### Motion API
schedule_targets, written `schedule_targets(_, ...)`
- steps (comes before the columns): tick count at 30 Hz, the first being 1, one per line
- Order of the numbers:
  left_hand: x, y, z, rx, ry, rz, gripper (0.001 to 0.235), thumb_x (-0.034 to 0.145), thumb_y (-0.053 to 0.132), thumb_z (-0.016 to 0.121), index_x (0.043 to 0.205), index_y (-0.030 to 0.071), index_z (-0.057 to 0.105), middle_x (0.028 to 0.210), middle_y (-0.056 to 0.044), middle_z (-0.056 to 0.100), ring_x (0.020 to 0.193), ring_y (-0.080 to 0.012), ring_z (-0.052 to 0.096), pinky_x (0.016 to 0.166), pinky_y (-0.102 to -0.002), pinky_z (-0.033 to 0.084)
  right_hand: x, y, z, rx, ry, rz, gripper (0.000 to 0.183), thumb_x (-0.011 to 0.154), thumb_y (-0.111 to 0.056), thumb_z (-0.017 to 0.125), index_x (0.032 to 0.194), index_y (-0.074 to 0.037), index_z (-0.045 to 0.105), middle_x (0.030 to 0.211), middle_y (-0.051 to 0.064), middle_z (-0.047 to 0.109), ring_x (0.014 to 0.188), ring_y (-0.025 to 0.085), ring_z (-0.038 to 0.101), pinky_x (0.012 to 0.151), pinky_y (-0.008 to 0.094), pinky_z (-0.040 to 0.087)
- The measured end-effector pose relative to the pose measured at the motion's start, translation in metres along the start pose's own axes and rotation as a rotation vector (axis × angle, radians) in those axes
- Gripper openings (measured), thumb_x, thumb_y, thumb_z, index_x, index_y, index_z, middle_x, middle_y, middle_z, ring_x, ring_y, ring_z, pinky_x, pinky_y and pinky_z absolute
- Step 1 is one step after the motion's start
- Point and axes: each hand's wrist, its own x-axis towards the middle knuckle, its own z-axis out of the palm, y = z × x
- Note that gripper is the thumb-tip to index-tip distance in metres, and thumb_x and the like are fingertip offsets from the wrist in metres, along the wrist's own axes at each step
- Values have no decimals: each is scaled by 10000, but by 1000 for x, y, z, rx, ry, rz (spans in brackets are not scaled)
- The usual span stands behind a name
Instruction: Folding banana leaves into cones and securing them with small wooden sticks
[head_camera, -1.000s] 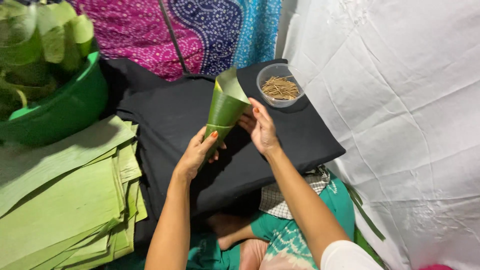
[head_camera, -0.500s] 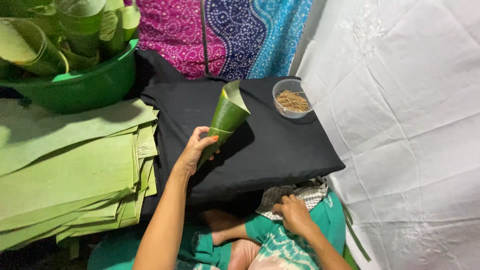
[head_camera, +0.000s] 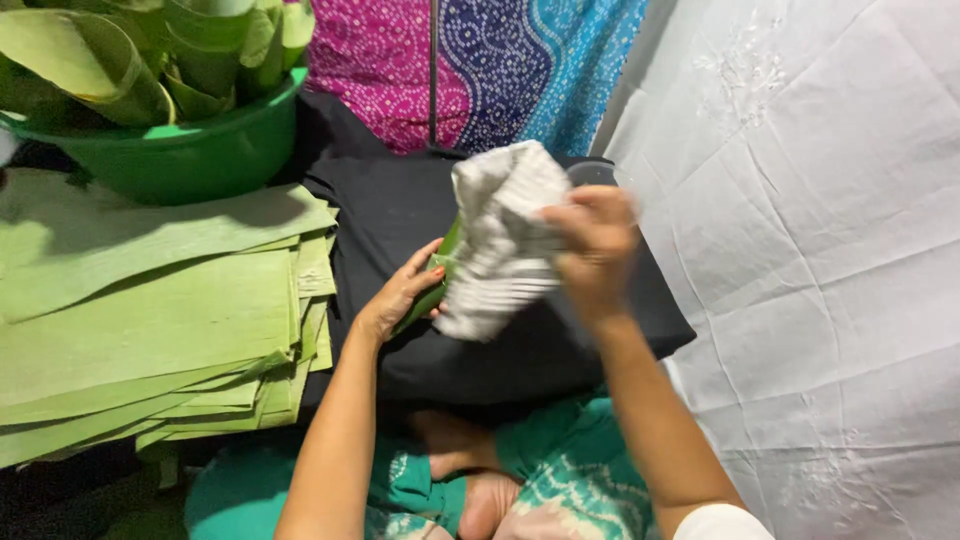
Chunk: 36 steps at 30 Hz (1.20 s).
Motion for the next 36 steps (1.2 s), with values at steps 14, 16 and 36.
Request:
schedule_targets(14, 3, -14, -16, -64, -66, 15, 716, 839, 83, 765, 1495, 200, 506, 1026, -165, 703, 706, -251, 737, 596, -316, 643, -54, 164, 71, -223, -278, 98, 512, 701, 147, 606, 894, -285, 803, 981, 60, 600, 928, 328, 589, 918, 421, 463)
schedule_targets(16, -2, -10, -10, -21, -44, 18, 672, 817, 115, 796, 1446, 157, 564, 1039, -162, 716, 722, -243, 746, 610, -316, 643, -42, 151, 46, -288, -177, 79, 480, 736, 140, 619, 834, -297, 793, 944, 15, 575, 914, 282, 571, 918, 406, 447)
schedule_targets(36, -61, 42, 46, 1984, 515, 1173, 479, 908, 115, 621, 1291, 400, 584, 1173, -49, 579, 749, -186, 617, 500, -279, 549, 11, 22, 36, -309, -82, -600, 252, 932, -48, 675, 975, -283, 755, 1111, -18, 686, 1097, 243, 608, 931, 364, 500)
